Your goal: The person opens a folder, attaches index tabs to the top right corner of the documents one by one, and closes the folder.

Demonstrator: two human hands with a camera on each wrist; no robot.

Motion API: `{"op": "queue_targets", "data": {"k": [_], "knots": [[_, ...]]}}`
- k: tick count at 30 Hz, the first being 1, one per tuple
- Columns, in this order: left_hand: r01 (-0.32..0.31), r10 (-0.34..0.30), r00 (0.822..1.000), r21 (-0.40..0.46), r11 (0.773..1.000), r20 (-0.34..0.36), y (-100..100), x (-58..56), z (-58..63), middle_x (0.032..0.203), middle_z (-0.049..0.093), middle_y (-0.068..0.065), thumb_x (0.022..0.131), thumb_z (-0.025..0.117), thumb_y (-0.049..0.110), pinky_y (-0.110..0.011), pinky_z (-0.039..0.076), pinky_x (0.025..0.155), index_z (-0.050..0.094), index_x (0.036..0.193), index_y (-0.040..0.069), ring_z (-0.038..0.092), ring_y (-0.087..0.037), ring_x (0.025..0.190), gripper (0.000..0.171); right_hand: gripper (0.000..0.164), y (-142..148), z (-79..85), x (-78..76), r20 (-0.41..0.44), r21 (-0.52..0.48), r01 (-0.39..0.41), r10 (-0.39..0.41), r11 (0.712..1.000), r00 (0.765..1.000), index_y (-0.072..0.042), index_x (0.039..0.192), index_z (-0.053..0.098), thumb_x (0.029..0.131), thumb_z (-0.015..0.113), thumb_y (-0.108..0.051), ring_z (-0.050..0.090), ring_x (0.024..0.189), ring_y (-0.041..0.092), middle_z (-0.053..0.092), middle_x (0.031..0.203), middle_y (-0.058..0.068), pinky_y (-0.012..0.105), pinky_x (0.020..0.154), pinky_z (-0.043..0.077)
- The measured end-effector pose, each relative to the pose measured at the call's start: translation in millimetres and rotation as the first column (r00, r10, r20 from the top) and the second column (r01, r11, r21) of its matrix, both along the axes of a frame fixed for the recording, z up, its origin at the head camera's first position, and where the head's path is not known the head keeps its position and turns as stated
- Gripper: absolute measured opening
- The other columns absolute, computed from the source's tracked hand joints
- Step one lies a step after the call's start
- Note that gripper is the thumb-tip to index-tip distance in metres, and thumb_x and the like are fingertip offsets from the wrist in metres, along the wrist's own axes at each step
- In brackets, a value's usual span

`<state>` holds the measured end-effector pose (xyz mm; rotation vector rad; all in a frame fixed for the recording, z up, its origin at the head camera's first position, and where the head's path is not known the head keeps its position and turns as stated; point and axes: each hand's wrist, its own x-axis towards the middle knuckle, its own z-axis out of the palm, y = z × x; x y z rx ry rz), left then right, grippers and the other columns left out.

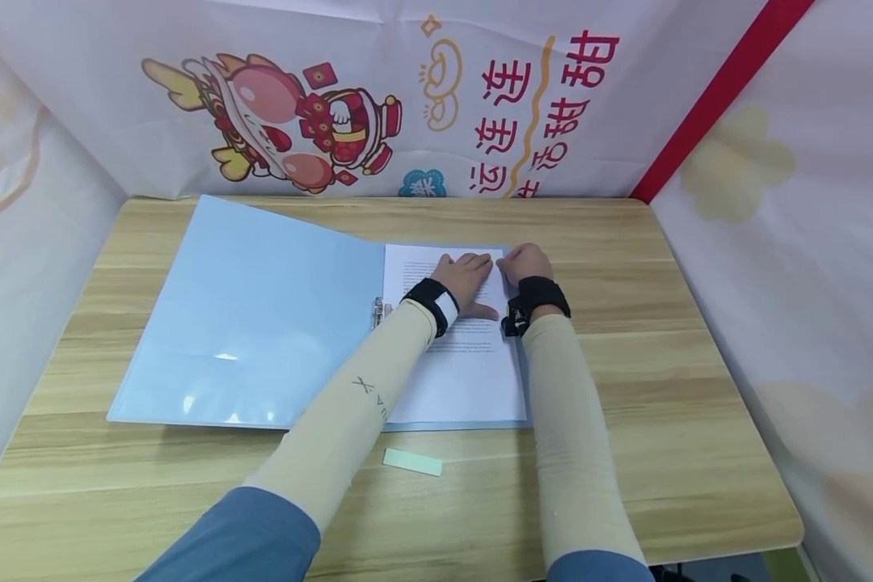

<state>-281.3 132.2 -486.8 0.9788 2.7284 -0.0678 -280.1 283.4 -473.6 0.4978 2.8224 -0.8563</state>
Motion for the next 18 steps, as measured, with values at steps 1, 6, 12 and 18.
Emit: {"op": "queue_targets", "data": {"k": [1, 6, 12, 18], "knots": [[-0.002, 0.002, 1.000, -0.006, 1.000, 0.000, -0.1, -0.1, -0.3, 0.168, 0.024, 0.003, 0.080, 0.055, 0.086, -0.050, 0.032, 0.114, 0.026, 0.163, 0.019, 0.024, -0.016, 0.152, 0.110, 0.026, 0.5, 0.2, -0.2, 0.005, -0.008, -0.001, 0.001, 1.000, 1.000, -0.002, 0.098, 0.068, 0.100, 0.063, -0.028, 0.057, 0.087, 0.026, 0.064, 0.094, 0.009, 0.030, 0.071, 0.042], [-0.004, 0.004, 1.000, 0.004, 1.000, -0.002, -1.2, -2.0, -2.8, 0.168, 0.025, 0.004, 0.079, 0.056, 0.086, -0.050, 0.032, 0.114, 0.029, 0.162, 0.021, 0.025, -0.016, 0.151, 0.108, 0.026, -4.0, 4.6, 2.9, -0.002, -0.013, 0.016, -0.016, 1.000, 1.000, -0.003, 0.093, 0.068, 0.100, 0.062, -0.027, 0.058, 0.085, 0.025, 0.064, 0.091, 0.009, 0.031, 0.073, 0.044], [-0.006, 0.006, 1.000, 0.031, 1.000, 0.015, -3.6, -1.0, -1.2, 0.167, 0.028, 0.003, 0.079, 0.060, 0.083, -0.050, 0.032, 0.114, 0.035, 0.159, 0.022, 0.026, -0.016, 0.151, 0.104, 0.031, -7.2, 0.3, 1.2, -0.017, 0.024, 0.018, -0.017, 1.000, 1.000, -0.001, 0.104, 0.071, 0.101, 0.058, -0.030, 0.061, 0.101, 0.034, 0.069, 0.111, 0.017, 0.041, 0.087, 0.049], [0.006, -0.006, 1.000, 0.033, 0.999, 0.017, -3.6, 0.1, 0.2, 0.167, 0.028, 0.002, 0.079, 0.061, 0.082, -0.052, 0.032, 0.115, 0.035, 0.159, 0.020, 0.026, -0.016, 0.151, 0.105, 0.033, -6.7, 1.0, 1.3, -0.029, 0.065, 0.006, -0.004, 0.998, 1.000, 0.000, 0.108, 0.068, 0.101, 0.056, -0.030, 0.061, 0.109, 0.037, 0.068, 0.117, 0.020, 0.046, 0.096, 0.047]]}}
